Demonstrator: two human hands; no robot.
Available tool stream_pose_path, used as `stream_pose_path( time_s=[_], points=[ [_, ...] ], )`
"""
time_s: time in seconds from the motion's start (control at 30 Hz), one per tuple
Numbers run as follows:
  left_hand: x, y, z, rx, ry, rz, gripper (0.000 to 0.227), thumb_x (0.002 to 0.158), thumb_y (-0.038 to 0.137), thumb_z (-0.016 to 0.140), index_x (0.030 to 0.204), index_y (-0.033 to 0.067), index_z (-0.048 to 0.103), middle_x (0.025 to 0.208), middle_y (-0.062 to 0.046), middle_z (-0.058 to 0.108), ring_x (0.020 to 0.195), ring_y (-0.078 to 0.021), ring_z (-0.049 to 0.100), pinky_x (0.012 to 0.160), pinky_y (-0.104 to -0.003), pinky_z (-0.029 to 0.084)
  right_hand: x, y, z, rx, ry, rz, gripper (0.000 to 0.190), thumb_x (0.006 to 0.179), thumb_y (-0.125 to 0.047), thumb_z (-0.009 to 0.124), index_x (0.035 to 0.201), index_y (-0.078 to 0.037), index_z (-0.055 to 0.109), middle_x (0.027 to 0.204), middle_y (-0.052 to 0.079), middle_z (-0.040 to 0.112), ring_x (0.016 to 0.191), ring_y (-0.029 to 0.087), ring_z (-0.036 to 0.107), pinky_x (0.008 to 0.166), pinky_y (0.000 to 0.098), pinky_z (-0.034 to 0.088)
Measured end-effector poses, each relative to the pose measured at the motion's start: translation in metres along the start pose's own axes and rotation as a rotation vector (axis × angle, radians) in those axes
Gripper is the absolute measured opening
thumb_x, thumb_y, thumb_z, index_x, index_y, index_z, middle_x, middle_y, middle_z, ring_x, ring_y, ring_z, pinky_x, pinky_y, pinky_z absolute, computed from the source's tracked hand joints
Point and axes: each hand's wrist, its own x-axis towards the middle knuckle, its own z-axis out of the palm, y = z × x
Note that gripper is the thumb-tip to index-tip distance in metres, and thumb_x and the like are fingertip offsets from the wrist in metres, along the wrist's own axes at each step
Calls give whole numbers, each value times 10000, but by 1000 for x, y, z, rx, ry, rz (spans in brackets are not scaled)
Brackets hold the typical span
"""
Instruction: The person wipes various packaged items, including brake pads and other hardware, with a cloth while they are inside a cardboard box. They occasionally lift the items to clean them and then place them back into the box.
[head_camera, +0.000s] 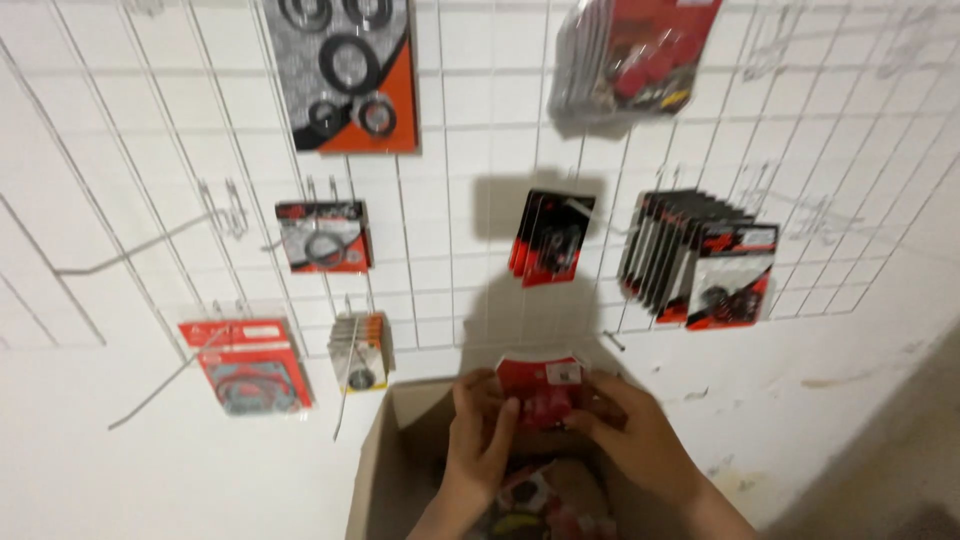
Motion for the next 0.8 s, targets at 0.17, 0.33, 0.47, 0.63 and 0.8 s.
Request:
stream_pose_path(
  time_s=[0.17, 0.33, 0.47, 0.63, 0.8],
  points=[
    [31, 46, -1, 5, -48, 99, 400, 900, 60, 678, 1259, 70, 501, 892, -61, 731, 697, -124, 660, 600, -244, 526, -15, -72, -12, 43, 35, -231, 552, 752, 177, 674, 1275, 4, 674, 1074, 175, 864, 874, 221, 824, 742, 310, 634],
    [80, 133, 10, 53, -103, 320, 283, 939, 218, 629, 1131, 22, 561, 855, -134, 807, 714, -184, 782, 619, -290, 638, -3, -136, -36, -207, 261, -175, 409, 782, 38, 765, 1169, -81, 713, 878, 190, 890, 797, 271, 893, 651, 341, 736],
    [137, 168, 28, -51, -64, 333, 372, 890, 190, 704, 1218, 53, 593, 877, -76, 709, 569, -140, 649, 464, -239, 490, 18, -203, -45, -257, 385, -575, 720, 698, 153, 767, 1365, -33, 567, 918, 104, 647, 764, 216, 710, 662, 300, 615],
    [195, 200, 49, 82, -28, 812, 390, 943, 26, 690, 1280, -20, 500, 765, -115, 711, 555, -160, 730, 439, -207, 662, 58, -243, -59, -322, 371, -948, 759, 876, 173, 727, 1507, 15, 337, 944, 136, 557, 772, 217, 669, 741, 370, 701],
    [206, 225, 52, 177, -79, 624, 464, 961, 201, 652, 1393, 152, 488, 780, -17, 662, 563, -88, 657, 482, -226, 625, 72, -255, -67, -348, 455, -955, 699, 889, 118, 773, 1506, 17, 462, 931, 133, 605, 770, 170, 678, 707, 307, 678]
  ],
)
